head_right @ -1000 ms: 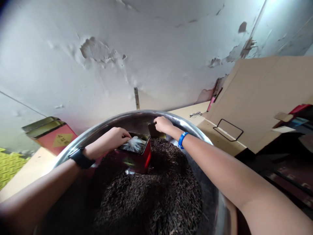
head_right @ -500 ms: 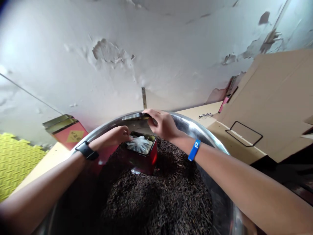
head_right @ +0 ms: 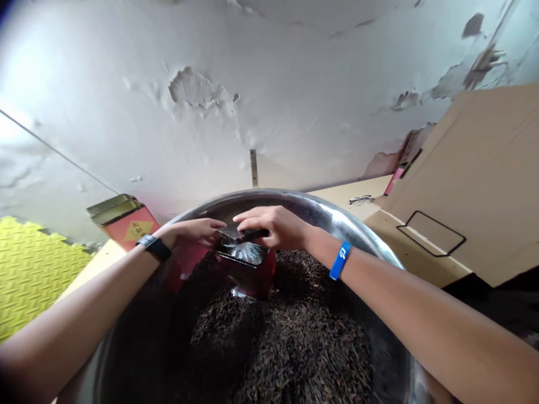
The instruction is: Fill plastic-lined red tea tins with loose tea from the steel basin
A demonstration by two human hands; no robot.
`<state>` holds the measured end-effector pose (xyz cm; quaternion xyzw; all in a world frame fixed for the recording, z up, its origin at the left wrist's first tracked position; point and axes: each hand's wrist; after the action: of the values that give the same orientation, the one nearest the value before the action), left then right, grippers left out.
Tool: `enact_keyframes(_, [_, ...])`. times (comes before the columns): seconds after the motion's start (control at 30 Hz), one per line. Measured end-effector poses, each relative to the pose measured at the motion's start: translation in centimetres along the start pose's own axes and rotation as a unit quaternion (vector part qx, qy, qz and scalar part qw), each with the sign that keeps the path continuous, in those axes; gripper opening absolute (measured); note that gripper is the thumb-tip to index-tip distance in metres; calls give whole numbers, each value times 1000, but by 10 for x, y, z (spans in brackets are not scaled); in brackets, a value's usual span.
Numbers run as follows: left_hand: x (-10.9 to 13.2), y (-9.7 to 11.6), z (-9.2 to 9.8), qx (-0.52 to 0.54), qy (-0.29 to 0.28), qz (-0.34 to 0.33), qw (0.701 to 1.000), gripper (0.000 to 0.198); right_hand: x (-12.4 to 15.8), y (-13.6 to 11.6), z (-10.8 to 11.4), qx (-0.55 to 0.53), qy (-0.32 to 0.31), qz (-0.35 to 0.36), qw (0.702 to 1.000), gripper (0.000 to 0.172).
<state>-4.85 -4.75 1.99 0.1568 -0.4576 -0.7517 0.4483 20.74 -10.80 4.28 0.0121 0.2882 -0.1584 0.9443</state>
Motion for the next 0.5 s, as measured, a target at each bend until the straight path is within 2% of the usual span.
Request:
enact_keyframes(0.07, [1, -2, 4, 59, -46, 36, 997, 29, -1, 2, -3, -41, -60, -19, 997, 39])
enact_keyframes(0.13, [2, 0, 3, 115, -35, 49, 992, 35, -2, 3, -5, -81, -106, -63, 989, 44])
enact_keyframes(0.2, [1, 4, -3, 125, -15, 47, 991, 43, -2, 3, -3, -120, -144, -117, 975, 49])
enact_keyframes(0.3, [-1, 11, -14, 40, -16, 14, 999, 46, -2, 1, 3, -155, -192, -176, 953, 62])
enact_keyframes(0.37, [-2, 14, -18, -46, 10, -35, 998, 43, -1, -1, 7, -155, -216, -188, 946, 65])
enact_keyframes(0.5, [-3, 16, -21, -147, 53, -116, 981, 41, -1, -3, 11, -165, -221, -192, 942, 49])
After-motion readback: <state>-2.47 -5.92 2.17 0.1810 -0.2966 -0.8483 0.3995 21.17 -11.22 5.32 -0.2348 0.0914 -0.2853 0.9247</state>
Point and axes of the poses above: each hand's wrist, its own x-axis away from the middle knuckle, its own z-axis out of the back of the hand, y = z × x, and after that the axes turned 3 degrees about x, right-handed
